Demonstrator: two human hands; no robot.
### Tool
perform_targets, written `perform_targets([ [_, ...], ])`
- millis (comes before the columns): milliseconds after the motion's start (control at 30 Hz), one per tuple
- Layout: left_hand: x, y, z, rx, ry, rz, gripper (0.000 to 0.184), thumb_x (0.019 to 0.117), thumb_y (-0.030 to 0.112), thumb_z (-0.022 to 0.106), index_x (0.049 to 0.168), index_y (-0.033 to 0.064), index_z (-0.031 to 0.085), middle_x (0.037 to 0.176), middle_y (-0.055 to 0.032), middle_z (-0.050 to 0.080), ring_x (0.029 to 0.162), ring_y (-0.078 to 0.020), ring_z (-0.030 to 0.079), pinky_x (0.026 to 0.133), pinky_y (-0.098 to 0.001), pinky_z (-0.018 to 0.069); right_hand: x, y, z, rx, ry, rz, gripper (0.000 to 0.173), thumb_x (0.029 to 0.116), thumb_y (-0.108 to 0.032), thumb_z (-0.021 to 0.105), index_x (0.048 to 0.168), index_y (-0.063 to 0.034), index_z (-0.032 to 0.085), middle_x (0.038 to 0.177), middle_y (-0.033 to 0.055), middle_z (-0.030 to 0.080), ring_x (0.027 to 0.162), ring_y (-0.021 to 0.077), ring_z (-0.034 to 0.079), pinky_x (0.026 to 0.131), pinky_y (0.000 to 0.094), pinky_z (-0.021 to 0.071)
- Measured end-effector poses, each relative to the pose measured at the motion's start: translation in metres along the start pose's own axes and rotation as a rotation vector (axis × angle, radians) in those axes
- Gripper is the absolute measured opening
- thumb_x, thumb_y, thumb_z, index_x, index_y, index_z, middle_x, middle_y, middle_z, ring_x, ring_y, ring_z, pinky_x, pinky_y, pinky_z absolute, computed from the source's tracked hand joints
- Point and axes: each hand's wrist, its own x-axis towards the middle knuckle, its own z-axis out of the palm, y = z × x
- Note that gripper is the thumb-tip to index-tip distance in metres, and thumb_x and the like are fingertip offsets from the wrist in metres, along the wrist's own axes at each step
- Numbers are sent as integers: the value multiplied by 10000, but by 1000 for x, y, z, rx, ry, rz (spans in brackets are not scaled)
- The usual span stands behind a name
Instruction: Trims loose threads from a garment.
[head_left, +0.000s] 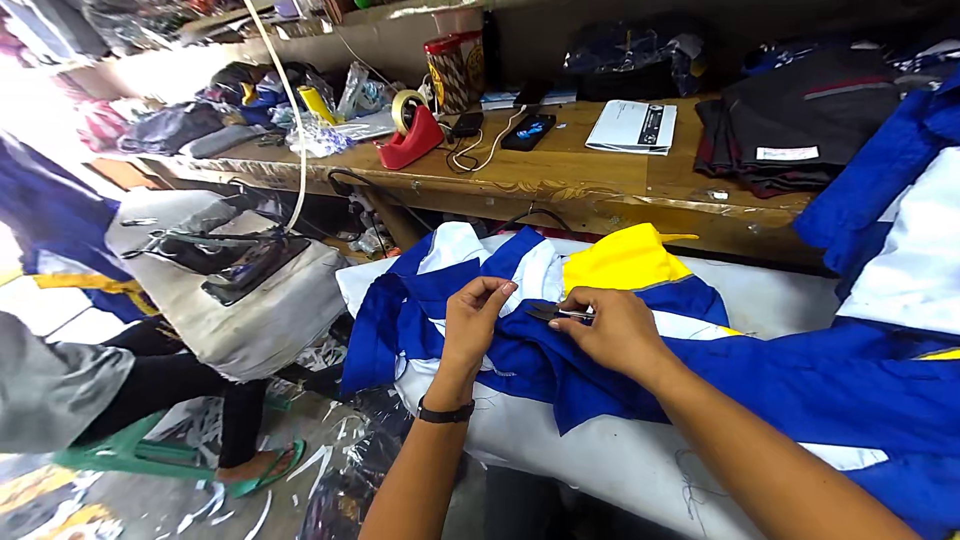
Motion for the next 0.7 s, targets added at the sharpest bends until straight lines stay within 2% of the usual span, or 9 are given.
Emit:
perform_targets([
  [367,-1,9,-1,55,-74,45,74,994,70,639,982,58,710,897,25,697,779,-23,639,726,-204,544,8,-14,-7,-99,-29,-15,144,933,-270,770,911,-129,749,830,77,708,853,289,670,730,565,483],
  [433,1,17,-21,191,-30,123,149,1024,147,600,1048,40,701,983,5,705,868,-36,653,800,-251,551,6,-8,-11,-69,2,-28,158,928,-278,776,923,-125,735,824,71,699,829,284,665,716,565,486],
  [467,3,22,-37,299,44,183,209,1048,188,563,1101,31,691,1070,-12,705,960,-51,657,875,-283,549,4,-1,-13,-49,25,-40,174,931,-283,773,963,-121,720,841,73,696,826,286,664,712,572,491],
  [500,6,26,-54,446,149,245,267,1069,210,524,1178,25,685,1199,-38,692,1091,-87,647,969,-328,528,2,7,-15,-30,53,-48,199,938,-292,764,1014,-117,705,860,80,691,826,294,663,705,579,494],
  [533,11,31,-70,632,236,297,319,1070,206,496,1274,27,664,1362,-85,633,1257,-181,591,1064,-419,475,-1,17,-17,-19,69,-46,240,950,-301,747,1082,-110,686,889,95,687,836,311,662,711,595,498],
  [567,17,35,-81,799,271,304,404,1056,249,493,1379,33,604,1497,-149,521,1366,-323,483,1091,-557,386,-4,29,-19,-8,72,-36,307,954,-317,737,1152,-96,656,902,117,679,840,334,660,719,613,500],
  [600,23,39,-87,911,239,284,508,1033,299,531,1455,14,525,1545,-223,444,1404,-448,404,1079,-666,332,-6,41,-20,4,63,-14,398,945,-354,741,1213,-83,625,898,129,670,836,345,652,729,621,499],
  [633,28,42,-87,979,154,237,609,1014,351,593,1490,-7,469,1530,-279,436,1410,-517,373,1083,-724,302,-8,54,-21,24,41,19,500,923,-404,757,1262,-71,602,883,134,662,820,341,638,737,616,497],
  [700,39,39,-76,1052,-45,86,737,928,396,739,1486,-14,486,1428,-301,540,1384,-538,410,1110,-754,242,-12,76,-20,70,-36,111,593,914,-434,763,1334,-62,571,883,139,632,799,312,593,763,582,484],
])
